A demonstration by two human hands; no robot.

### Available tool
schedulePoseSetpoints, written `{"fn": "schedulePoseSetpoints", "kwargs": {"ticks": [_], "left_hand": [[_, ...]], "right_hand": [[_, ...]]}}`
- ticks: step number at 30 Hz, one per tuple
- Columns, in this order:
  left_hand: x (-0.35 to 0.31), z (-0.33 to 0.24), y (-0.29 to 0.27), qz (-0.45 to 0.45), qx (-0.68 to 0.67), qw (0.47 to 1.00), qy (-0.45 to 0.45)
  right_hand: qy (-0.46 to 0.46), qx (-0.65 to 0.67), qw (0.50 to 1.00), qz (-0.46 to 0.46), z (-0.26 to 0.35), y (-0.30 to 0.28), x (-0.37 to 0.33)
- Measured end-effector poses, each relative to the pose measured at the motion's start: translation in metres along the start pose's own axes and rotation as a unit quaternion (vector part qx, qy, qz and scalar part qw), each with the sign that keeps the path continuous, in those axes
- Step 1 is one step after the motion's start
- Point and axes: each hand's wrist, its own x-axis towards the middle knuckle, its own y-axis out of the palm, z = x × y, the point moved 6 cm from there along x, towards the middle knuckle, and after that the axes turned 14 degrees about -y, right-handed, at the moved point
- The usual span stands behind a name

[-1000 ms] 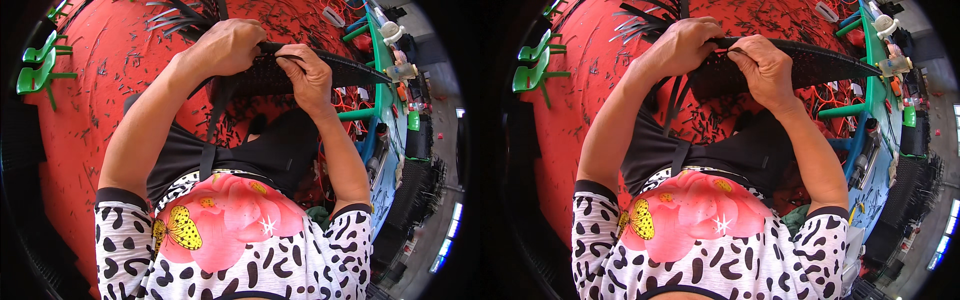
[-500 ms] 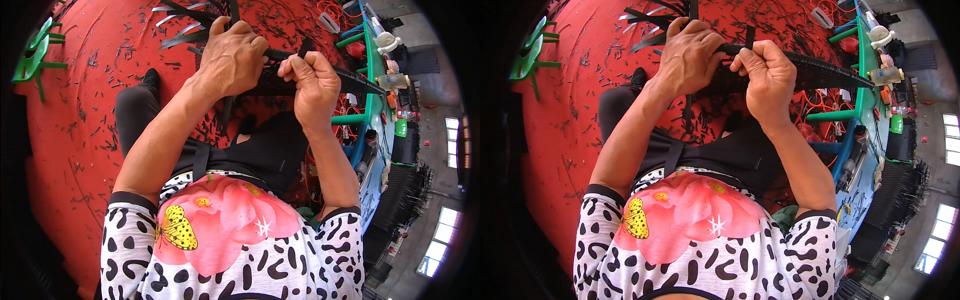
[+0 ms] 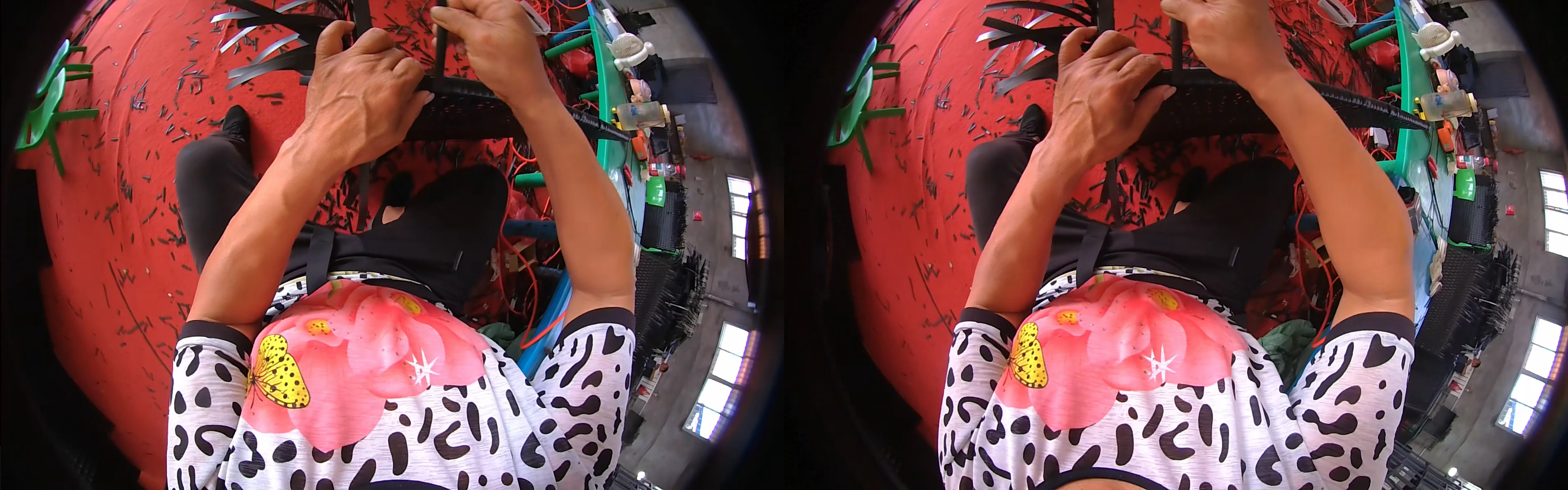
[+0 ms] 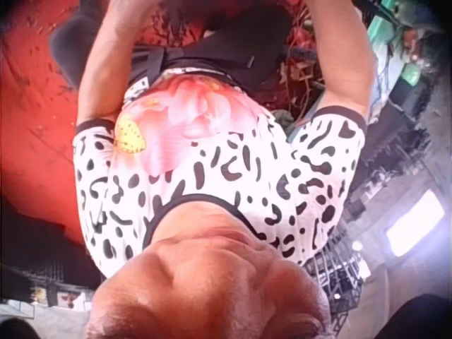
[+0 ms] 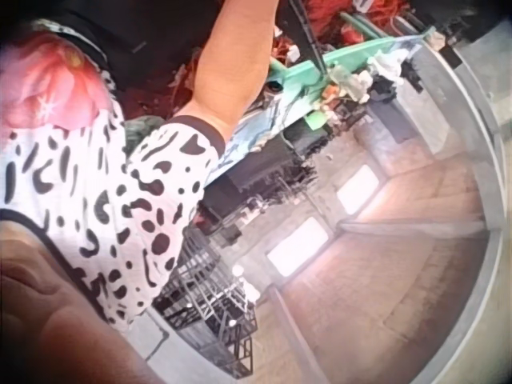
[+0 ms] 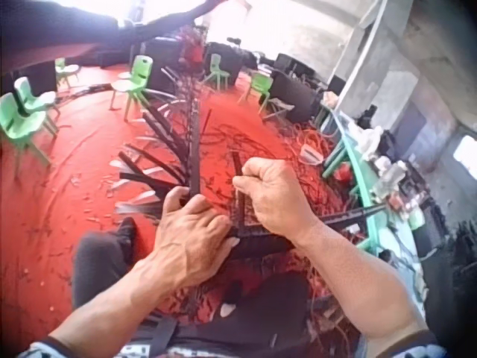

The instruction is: The person assembles a black plastic chair by attaching a black plastic strip to the seat using a pneumatic staple gun and pliers. They repeatedly position the strip, staple it, and trim excess material while sitting on the floor.

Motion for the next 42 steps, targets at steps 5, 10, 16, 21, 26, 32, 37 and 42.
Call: {"fn": "schedulePoseSetpoints", "kwargs": {"ticks": [5, 10, 16, 21, 26, 32, 37, 42], "left_hand": [[-0.004, -0.003, -0.002, 0.007, 0.002, 1.0, 0.006], [0.0, -0.006, -0.004, 0.038, 0.002, 0.999, 0.001], [0.0, -0.007, -0.001, 0.026, 0.012, 0.999, 0.045], [-0.001, -0.011, -0.004, 0.017, 0.009, 0.999, 0.046], [-0.002, -0.01, -0.004, 0.014, -0.01, 0.999, 0.039], [-0.001, -0.008, -0.004, 0.012, -0.008, 0.999, 0.037], [0.002, -0.01, -0.004, 0.016, -0.013, 0.999, 0.041], [0.006, 0.0, -0.002, 0.008, -0.021, 0.999, 0.031]], "right_hand": [[0.017, -0.024, 0.995, 0.095, -0.034, 0.016, 0.004], [0.075, -0.065, 0.978, 0.183, -0.06, 0.03, 0.002], [0.184, 0.038, 0.959, 0.213, -0.073, 0.043, -0.004], [0.199, 0.138, 0.959, 0.151, -0.069, 0.038, -0.005], [0.115, 0.322, 0.915, 0.215, -0.047, 0.022, -0.008], [-0.028, 0.055, 0.974, 0.216, -0.041, 0.019, -0.002], [-0.241, -0.148, 0.931, 0.23, -0.035, 0.019, -0.001], [-0.07, -0.054, 0.968, 0.237, -0.035, 0.015, 0.006]]}}
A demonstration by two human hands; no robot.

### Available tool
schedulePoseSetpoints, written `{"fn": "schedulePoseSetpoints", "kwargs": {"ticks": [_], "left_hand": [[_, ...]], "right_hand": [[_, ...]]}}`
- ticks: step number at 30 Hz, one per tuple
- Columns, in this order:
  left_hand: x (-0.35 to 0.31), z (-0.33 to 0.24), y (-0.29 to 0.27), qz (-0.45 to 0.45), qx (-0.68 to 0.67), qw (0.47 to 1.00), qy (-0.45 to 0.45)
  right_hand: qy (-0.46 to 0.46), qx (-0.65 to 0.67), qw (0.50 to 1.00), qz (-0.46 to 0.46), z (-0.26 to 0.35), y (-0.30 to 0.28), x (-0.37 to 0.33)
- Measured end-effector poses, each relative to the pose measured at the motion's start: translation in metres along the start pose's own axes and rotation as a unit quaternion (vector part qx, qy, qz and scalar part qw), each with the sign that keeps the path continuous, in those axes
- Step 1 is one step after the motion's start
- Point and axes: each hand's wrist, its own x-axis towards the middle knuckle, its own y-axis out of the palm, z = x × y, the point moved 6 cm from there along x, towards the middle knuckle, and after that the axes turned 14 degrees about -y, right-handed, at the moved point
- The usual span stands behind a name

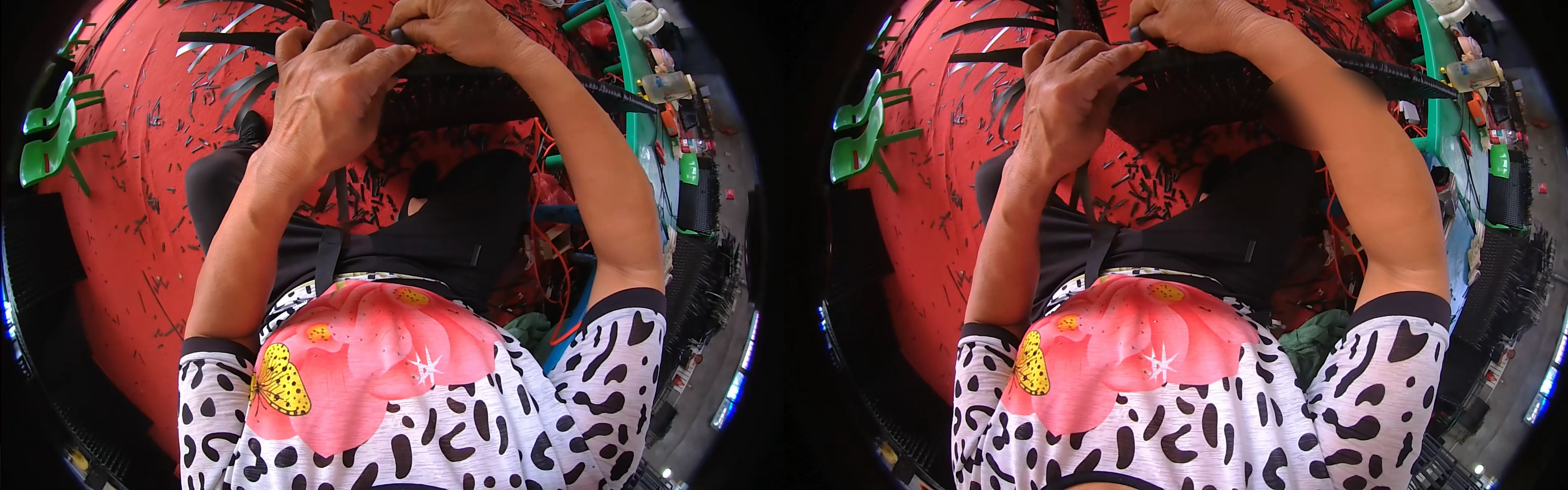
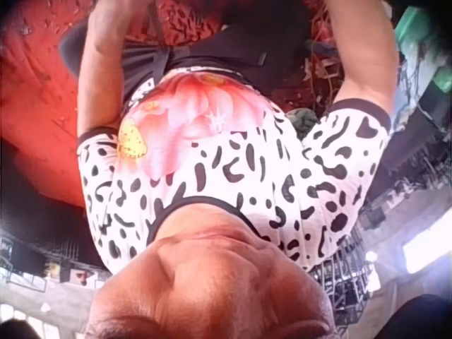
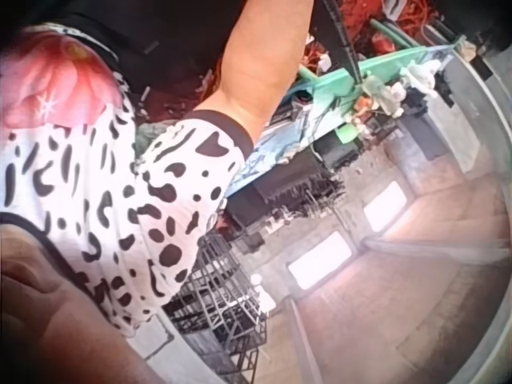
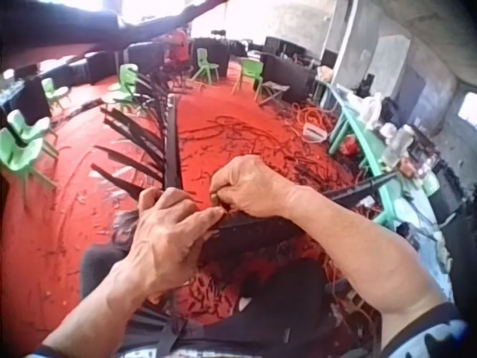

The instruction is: The person assembles a black plastic chair by attaching a black plastic strip to the seat using a pneumatic staple gun and pliers. They repeatedly position the strip, staple it, and trim excess material while sitting on the floor.

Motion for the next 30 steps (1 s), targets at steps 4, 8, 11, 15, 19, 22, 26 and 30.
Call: {"fn": "schedulePoseSetpoints", "kwargs": {"ticks": [4, 8, 11, 15, 19, 22, 26, 30], "left_hand": [[0.003, -0.003, -0.002, 0.034, 0.003, 0.999, 0.003], [0.004, -0.005, -0.005, 0.01, 0.013, 1.0, 0.009], [0.003, -0.004, -0.004, 0.017, -0.006, 1.0, 0.005], [0.002, -0.006, -0.006, -0.017, -0.055, 0.997, 0.044], [0.003, -0.008, -0.004, 0.004, -0.055, 0.997, 0.052], [0.005, -0.008, -0.007, 0.032, -0.042, 0.998, 0.032], [0.01, -0.006, -0.01, 0.041, -0.081, 0.996, -0.027], [0.007, 0.005, -0.001, 0.063, -0.071, 0.995, -0.02]], "right_hand": [[0.1, 0.3, 0.947, -0.062, -0.031, 0.008, -0.006], [0.2, 0.355, 0.913, -0.032, -0.032, 0.018, 0.0], [0.196, 0.358, 0.913, 0.027, -0.038, 0.024, 0.0], [0.165, 0.352, 0.917, 0.082, -0.033, 0.033, 0.001], [0.181, 0.313, 0.923, 0.134, -0.02, 0.033, -0.004], [0.114, 0.149, 0.967, 0.173, 0.004, 0.017, 0.001], [-0.105, 0.018, 0.963, -0.246, 0.025, -0.007, -0.031], [-0.196, -0.169, 0.945, -0.2, 0.066, 0.008, -0.063]]}}
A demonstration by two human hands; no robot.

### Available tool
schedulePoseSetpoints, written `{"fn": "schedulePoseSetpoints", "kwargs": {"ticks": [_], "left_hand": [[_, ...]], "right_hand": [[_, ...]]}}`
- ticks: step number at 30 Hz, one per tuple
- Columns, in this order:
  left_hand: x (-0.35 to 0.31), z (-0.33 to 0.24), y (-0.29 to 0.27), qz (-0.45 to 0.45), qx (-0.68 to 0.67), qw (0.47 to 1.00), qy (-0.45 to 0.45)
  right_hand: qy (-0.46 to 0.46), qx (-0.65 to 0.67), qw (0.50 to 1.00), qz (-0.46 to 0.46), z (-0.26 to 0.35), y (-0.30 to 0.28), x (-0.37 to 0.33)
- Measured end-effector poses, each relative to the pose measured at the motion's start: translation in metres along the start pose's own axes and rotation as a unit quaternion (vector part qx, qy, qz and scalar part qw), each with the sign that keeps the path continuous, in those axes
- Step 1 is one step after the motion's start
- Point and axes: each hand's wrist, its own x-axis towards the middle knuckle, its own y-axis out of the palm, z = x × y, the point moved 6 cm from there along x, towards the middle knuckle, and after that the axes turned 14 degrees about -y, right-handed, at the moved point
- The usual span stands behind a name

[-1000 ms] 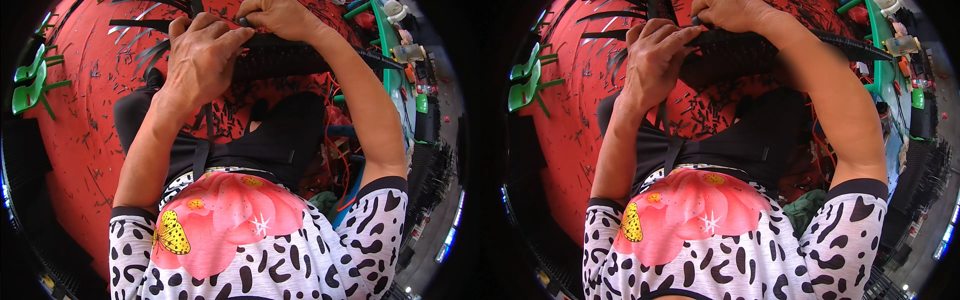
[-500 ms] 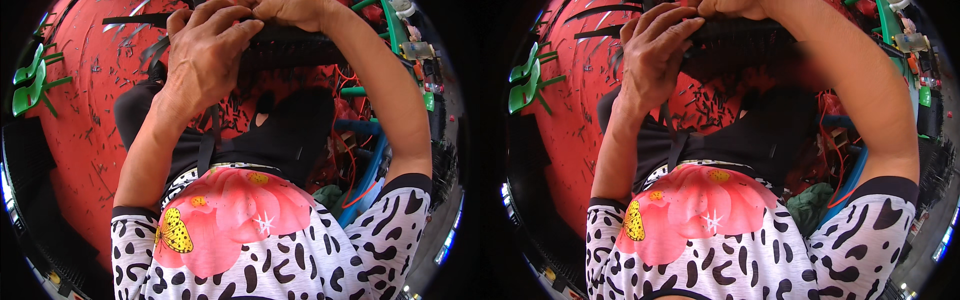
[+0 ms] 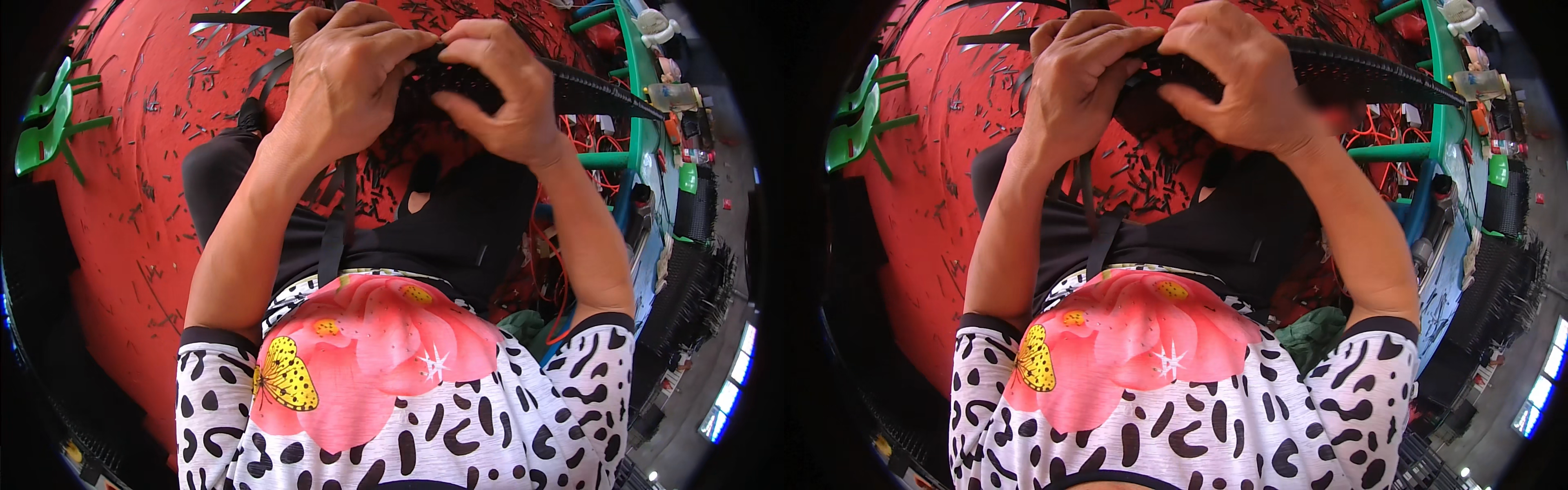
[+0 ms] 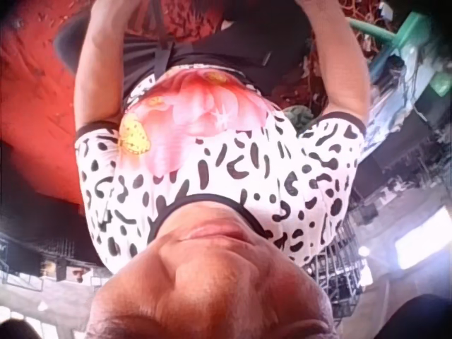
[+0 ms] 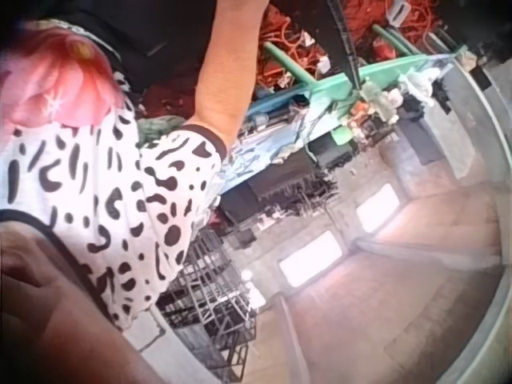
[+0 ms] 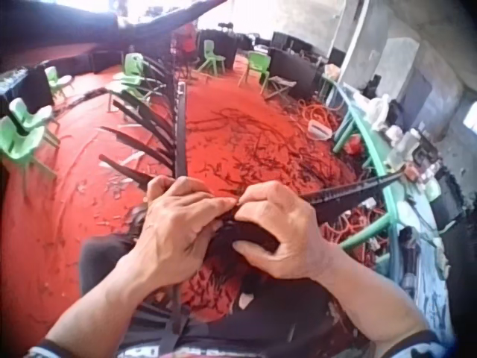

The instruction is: The person assembles a black plastic chair by attaching a black plastic strip to the seat using a pneumatic staple gun and pliers. They repeatedly position the strip, staple it, and trim excess material while sitting on the floor.

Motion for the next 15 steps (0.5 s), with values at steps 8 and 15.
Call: {"fn": "schedulePoseSetpoints", "kwargs": {"ticks": [8, 15], "left_hand": [[-0.003, 0.004, 0.002, -0.006, 0.007, 0.999, -0.05], [-0.013, -0.002, 0.0, -0.029, 0.023, 0.998, -0.053]], "right_hand": [[-0.055, -0.051, 0.988, -0.133, 0.001, 0.011, -0.008], [0.027, 0.064, 0.998, 0.0, -0.011, 0.0, 0.016]]}}
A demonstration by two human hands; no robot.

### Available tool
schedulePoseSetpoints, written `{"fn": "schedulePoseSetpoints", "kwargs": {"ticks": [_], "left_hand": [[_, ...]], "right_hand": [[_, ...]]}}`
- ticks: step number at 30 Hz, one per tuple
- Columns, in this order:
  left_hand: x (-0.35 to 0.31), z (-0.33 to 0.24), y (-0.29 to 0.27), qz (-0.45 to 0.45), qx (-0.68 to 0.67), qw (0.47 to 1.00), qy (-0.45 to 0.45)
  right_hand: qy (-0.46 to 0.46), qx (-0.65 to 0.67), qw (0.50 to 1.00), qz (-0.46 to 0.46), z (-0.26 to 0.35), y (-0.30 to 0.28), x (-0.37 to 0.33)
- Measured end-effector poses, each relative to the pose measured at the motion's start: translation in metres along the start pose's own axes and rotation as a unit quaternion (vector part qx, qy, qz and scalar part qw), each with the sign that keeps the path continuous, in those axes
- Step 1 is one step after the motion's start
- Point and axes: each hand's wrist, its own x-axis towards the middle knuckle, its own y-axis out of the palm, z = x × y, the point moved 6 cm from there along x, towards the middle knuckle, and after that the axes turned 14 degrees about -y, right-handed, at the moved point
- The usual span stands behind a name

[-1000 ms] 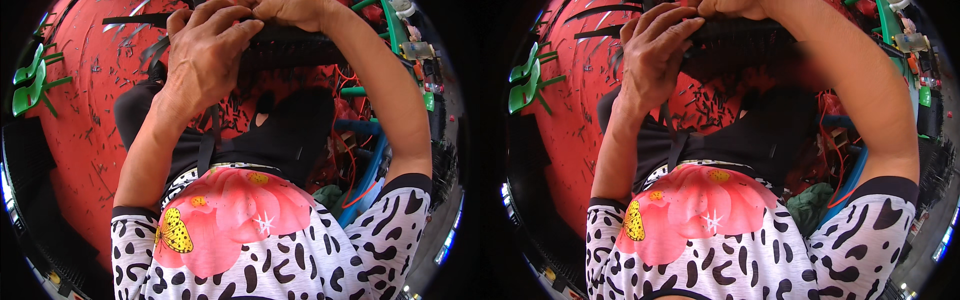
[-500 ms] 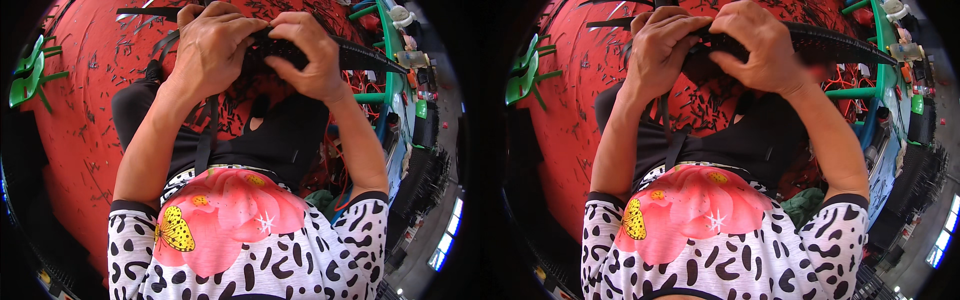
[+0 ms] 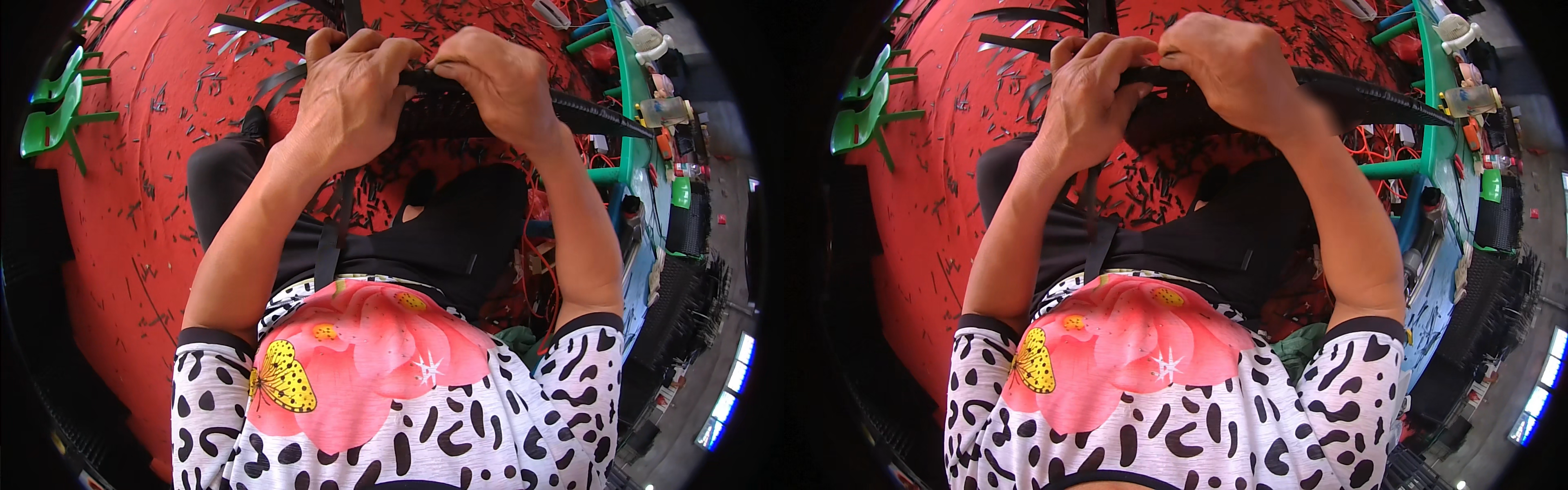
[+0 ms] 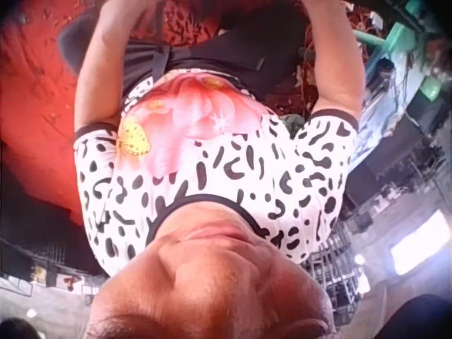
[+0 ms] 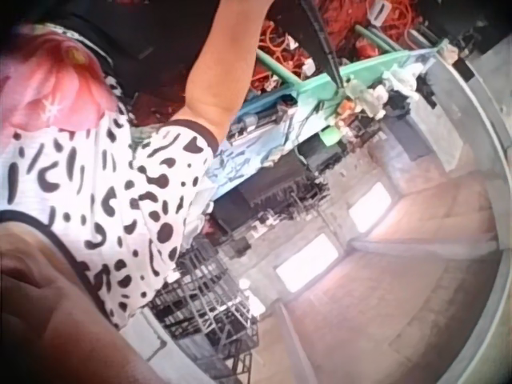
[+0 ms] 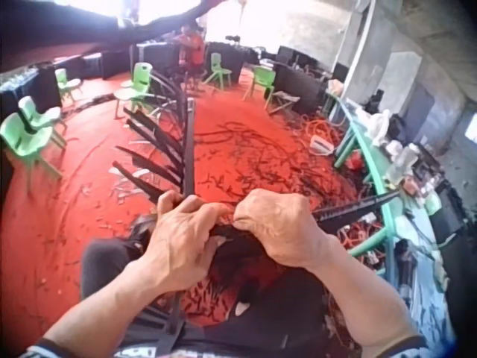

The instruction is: The person assembles a black plastic chair by attaching a black plastic strip to the seat using a pneumatic staple gun and pliers. They repeatedly position the strip, staple it, and trim excess material while sitting on the floor.

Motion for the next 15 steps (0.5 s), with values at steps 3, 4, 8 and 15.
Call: {"fn": "schedulePoseSetpoints", "kwargs": {"ticks": [3, 4, 8, 15], "left_hand": [[-0.006, -0.006, -0.001, -0.01, -0.01, 1.0, -0.001], [-0.006, -0.007, -0.001, -0.014, -0.016, 1.0, -0.004], [-0.01, -0.011, 0.001, -0.046, -0.018, 0.999, 0.024], [-0.023, -0.016, 0.001, -0.1, -0.008, 0.993, 0.059]], "right_hand": [[0.056, 0.08, 0.993, 0.069, -0.01, 0.006, 0.01], [0.077, 0.108, 0.987, 0.086, -0.014, 0.008, 0.01], [0.169, 0.252, 0.945, 0.119, -0.037, 0.02, 0.001], [0.325, 0.363, 0.846, 0.215, -0.05, 0.04, -0.008]]}}
